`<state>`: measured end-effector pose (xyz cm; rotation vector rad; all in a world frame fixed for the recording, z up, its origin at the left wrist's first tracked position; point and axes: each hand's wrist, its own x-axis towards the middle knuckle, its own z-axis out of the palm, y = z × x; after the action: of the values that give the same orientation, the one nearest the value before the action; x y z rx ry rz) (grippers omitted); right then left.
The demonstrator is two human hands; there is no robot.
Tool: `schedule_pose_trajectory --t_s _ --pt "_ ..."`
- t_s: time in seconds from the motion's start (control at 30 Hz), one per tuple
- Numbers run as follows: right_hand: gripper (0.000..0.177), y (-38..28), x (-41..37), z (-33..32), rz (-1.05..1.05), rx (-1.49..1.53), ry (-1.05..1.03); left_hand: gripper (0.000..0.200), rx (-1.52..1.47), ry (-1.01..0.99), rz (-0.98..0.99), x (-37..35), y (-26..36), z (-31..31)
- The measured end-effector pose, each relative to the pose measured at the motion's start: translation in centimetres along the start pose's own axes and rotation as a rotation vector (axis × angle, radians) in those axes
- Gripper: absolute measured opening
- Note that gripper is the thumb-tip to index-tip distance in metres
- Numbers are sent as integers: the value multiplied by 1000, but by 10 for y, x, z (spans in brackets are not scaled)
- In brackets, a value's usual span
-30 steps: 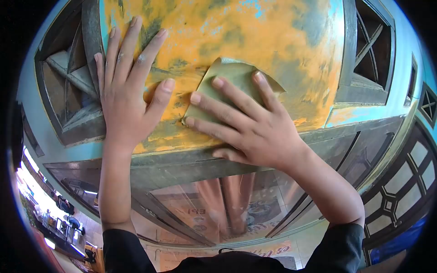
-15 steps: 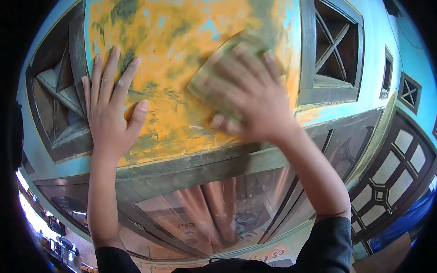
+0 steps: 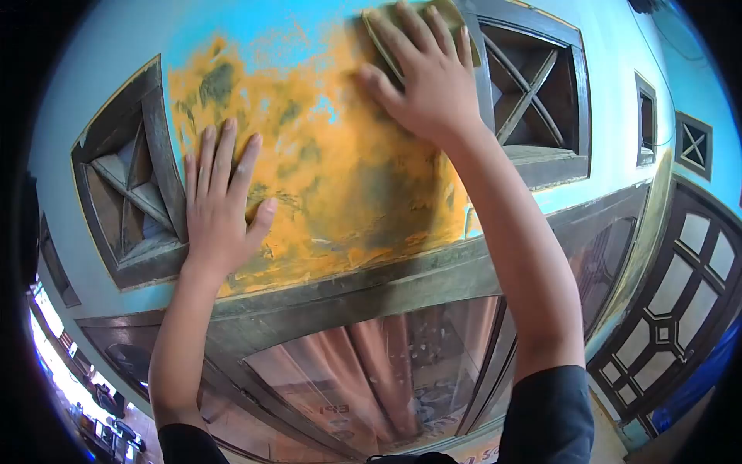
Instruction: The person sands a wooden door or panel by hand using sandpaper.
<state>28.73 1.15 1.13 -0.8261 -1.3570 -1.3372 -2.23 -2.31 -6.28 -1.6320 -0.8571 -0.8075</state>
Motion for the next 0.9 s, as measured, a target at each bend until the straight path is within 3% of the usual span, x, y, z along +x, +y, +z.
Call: schedule_pose_trajectory --t_s 0.1,0.2,0.23,0.3,0.4,0.43,0.5,0.6,0.7,0.8,0.9 --pt "67 -24 11 7 24 30 73 67 39 34 11 30 -17 -5" --pt "65 -77 -34 -16 -299 266 -268 62 63 118 -45 49 -31 -3" --pt "61 -83 -49 -23 -489 372 -310 62 75 138 -56 53 -31 -3" --pt "54 -73 -57 -29 -612 487 -336 59 73 165 -61 53 -27 -1" --pt "53 -43 -39 -27 -413 406 -242 56 20 207 -37 51 -29 0" --pt "55 -41 -33 -24 -339 440 -78 56 -7 206 -25 50 -29 -1" --pt "50 -36 -25 -31 -302 319 -28 55 -58 206 -3 48 -29 -3" --pt "36 -37 -14 -28 -322 396 -5 54 -373 291 62 43 -31 -6" --pt "22 -38 -18 -18 -431 517 -32 53 -430 462 218 43 -22 -11" --pt "12 -43 -27 -15 -588 527 -31 55 -461 444 457 45 -3 -21" --pt "12 -48 -38 -11 -641 530 41 58 -495 248 606 56 19 -26"
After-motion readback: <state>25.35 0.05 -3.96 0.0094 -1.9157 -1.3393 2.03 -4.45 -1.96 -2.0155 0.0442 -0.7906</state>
